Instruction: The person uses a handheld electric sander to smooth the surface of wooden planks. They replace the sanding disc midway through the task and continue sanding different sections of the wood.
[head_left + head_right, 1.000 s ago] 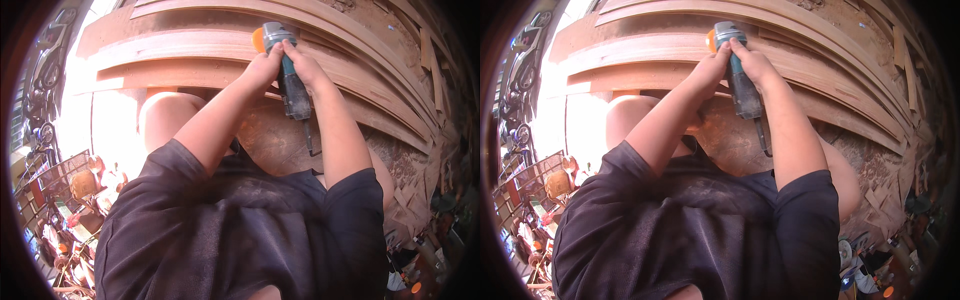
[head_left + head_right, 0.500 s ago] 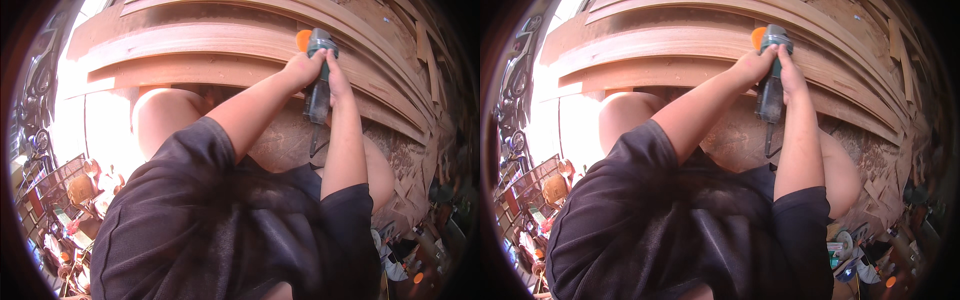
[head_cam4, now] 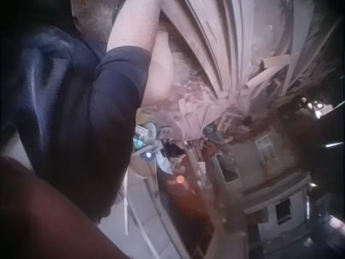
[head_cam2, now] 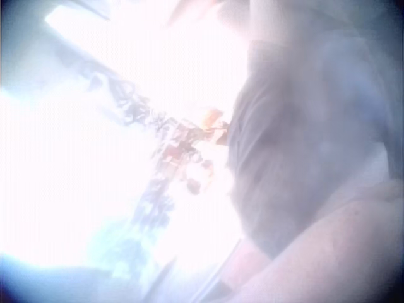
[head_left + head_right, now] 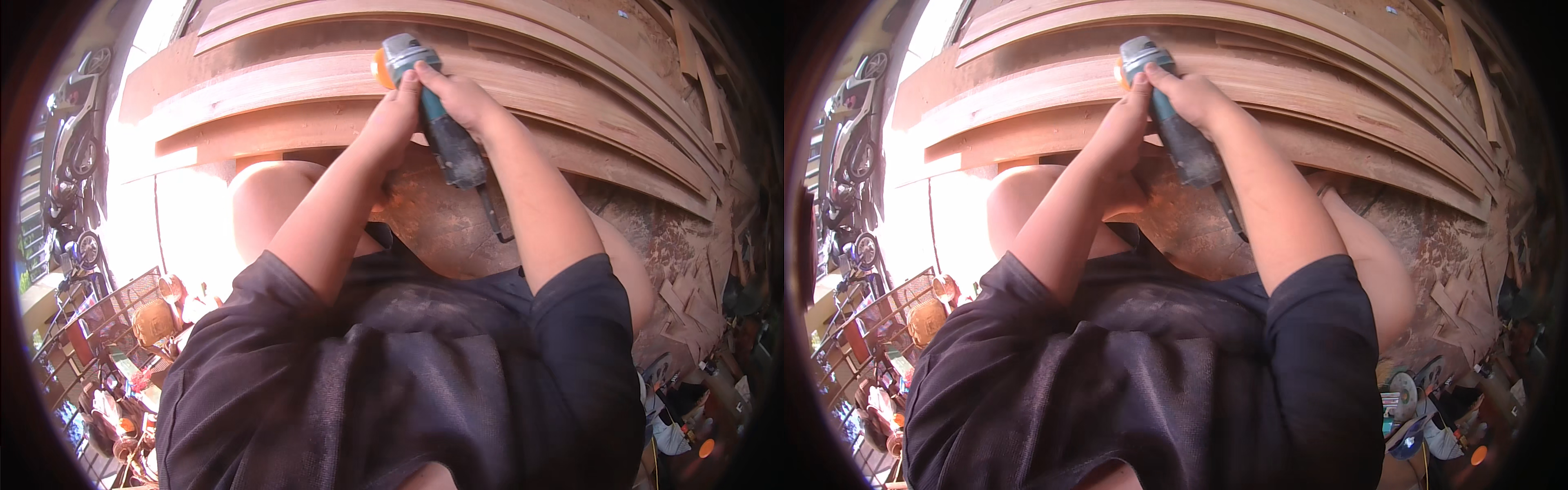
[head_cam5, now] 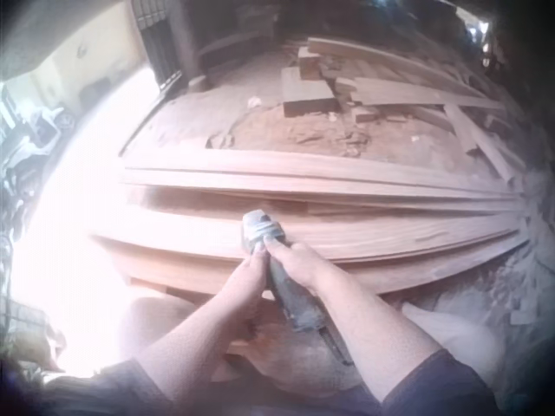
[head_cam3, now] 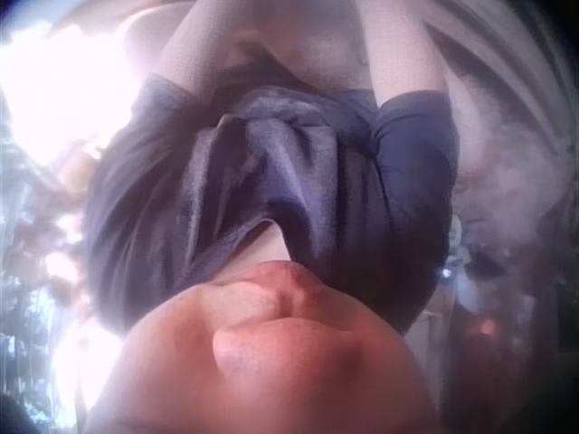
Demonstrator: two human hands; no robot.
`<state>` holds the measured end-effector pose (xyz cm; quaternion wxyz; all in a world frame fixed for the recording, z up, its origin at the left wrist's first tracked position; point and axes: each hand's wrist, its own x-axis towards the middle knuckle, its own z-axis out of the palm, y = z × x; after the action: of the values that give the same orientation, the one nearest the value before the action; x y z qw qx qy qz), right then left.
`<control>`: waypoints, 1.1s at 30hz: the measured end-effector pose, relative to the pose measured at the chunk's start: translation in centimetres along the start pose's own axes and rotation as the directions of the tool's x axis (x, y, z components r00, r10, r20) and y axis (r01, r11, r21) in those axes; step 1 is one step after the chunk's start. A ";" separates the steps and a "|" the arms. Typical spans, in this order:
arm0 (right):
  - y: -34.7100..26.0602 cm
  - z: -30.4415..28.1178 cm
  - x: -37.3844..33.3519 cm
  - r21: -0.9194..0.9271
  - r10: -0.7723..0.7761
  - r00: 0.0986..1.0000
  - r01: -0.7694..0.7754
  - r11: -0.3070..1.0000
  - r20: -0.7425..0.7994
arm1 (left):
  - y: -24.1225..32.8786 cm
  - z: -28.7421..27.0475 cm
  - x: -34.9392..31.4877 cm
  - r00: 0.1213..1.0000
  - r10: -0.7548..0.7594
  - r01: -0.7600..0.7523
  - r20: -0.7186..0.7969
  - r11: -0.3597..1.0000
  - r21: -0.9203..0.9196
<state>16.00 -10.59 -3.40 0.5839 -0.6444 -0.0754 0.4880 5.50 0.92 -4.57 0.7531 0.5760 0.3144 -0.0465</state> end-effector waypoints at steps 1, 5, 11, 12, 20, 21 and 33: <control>1.0 -3.2 -0.9 0.002 0.016 0.999 -0.015 1.000 -0.052 | -1.0 3.2 1.0 0.998 0.047 -0.046 -0.029 0.998 0.049; 3.7 -13.4 -7.0 0.195 0.057 0.954 0.001 0.981 -0.295 | -1.5 14.6 3.7 0.974 -0.113 0.073 0.198 0.977 0.201; 7.7 -20.3 -11.0 0.379 0.174 0.909 -0.019 0.925 -0.379 | -1.6 21.5 4.5 0.872 -0.255 0.128 0.417 0.943 0.308; 7.8 -19.4 -11.0 0.401 0.167 0.913 -0.004 0.916 -0.373 | -1.5 21.1 4.6 0.852 -0.270 0.127 0.450 0.938 0.322; 5.6 -4.2 -5.6 0.230 -0.021 0.968 0.081 0.970 -0.251 | -2.4 5.9 0.2 0.996 -0.065 0.039 0.065 0.940 0.338; 5.1 -2.5 -4.3 0.180 -0.034 0.977 0.074 0.981 -0.212 | -1.9 3.8 -0.8 0.999 -0.048 0.040 0.023 0.961 0.272; 3.8 0.2 -4.1 -0.014 0.013 0.998 -0.014 1.000 -0.057 | -4.9 1.0 -2.7 0.999 -0.024 0.027 -0.035 0.995 0.098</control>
<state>11.98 -14.32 -4.27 0.5778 -0.6628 -0.0581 0.4727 1.68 -2.34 -7.10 0.7178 0.6090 0.3316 -0.0619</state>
